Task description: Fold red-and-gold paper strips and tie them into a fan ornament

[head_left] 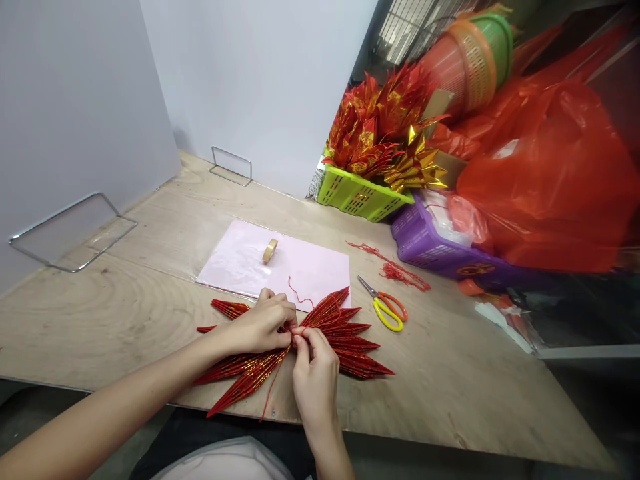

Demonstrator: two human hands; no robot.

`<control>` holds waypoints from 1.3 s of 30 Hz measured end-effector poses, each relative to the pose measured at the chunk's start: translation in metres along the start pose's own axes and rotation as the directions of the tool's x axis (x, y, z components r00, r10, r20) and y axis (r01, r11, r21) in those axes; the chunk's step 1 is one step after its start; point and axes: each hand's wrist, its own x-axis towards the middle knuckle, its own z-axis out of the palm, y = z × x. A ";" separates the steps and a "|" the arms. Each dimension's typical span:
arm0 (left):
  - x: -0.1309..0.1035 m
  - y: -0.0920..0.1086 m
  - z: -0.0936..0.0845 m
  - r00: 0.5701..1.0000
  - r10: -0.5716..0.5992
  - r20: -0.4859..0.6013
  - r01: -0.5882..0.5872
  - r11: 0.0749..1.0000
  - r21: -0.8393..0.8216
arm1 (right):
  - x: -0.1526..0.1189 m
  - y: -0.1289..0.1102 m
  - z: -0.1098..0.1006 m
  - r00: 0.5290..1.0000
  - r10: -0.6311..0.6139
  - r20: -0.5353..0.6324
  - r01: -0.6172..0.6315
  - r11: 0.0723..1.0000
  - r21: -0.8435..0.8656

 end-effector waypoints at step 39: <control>0.005 -0.008 -0.015 0.995 -0.023 0.096 0.036 0.990 -0.134 | 0.006 0.031 0.007 0.825 -0.562 -0.062 0.468 0.740 -0.482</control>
